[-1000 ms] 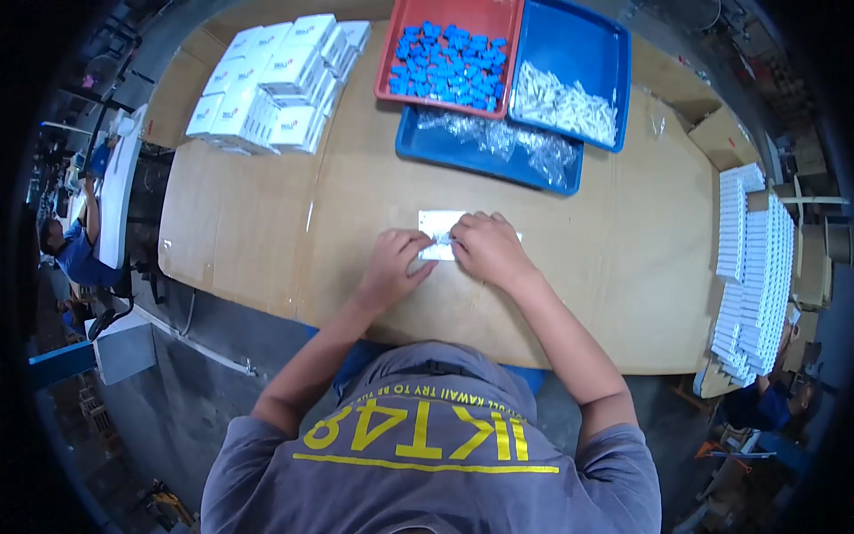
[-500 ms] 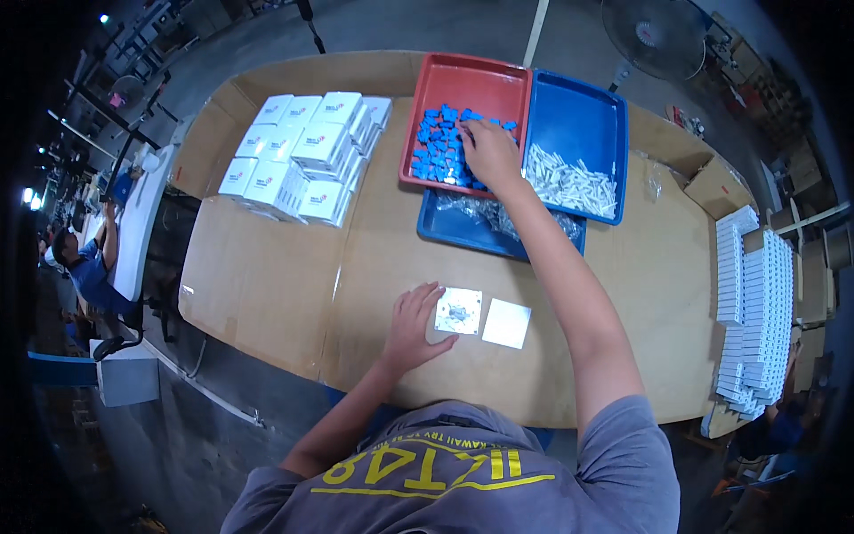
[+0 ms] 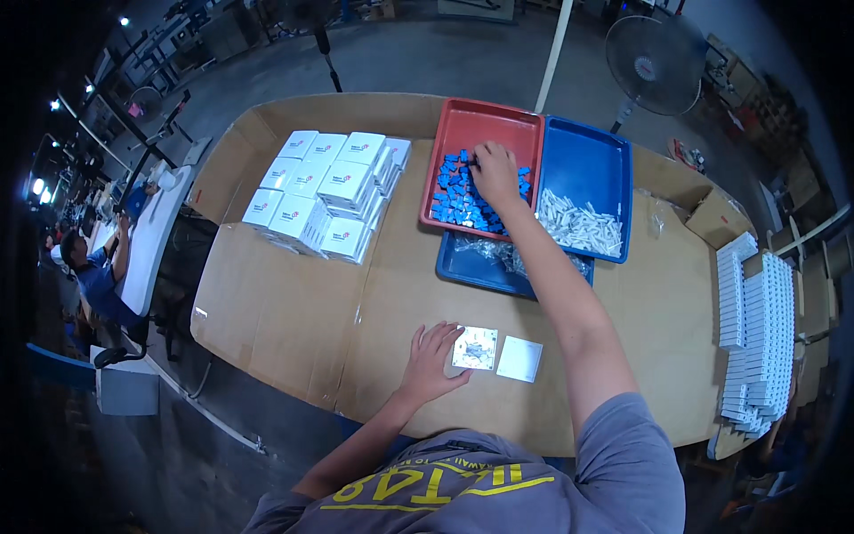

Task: The person assembles electronic circuits and blue connectors into plastic housings by hand, then packages the assembled components into product boxes.

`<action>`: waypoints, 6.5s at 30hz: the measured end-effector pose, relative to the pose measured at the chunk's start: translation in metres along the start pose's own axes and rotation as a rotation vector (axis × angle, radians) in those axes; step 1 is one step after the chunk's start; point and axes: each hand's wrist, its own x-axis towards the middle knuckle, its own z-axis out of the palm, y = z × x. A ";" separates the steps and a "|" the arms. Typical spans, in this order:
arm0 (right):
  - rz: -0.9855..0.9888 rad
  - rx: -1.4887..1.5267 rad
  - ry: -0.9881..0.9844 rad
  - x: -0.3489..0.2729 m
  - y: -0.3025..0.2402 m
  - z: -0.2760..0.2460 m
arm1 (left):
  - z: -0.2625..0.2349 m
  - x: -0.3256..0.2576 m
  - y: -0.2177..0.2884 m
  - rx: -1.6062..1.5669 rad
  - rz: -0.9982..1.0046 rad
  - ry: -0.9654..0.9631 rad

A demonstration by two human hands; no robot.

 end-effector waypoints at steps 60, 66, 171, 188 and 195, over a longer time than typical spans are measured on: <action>0.156 0.325 -0.164 -0.304 -0.140 -0.077 | 0.010 -0.006 -0.006 -0.052 -0.027 0.006; 0.156 0.309 -0.177 -0.304 -0.141 -0.072 | 0.012 -0.006 -0.010 -0.061 -0.013 0.010; 0.818 1.981 -0.238 -0.309 -0.112 -0.180 | -0.007 -0.027 0.090 -2.175 -0.950 -0.293; 0.678 1.190 -0.552 -0.325 -0.131 -0.163 | 0.004 -0.033 0.090 -2.159 -0.969 -0.267; 0.640 1.093 -0.654 -0.321 -0.140 -0.168 | 0.010 -0.037 0.087 -2.124 -0.956 -0.272</action>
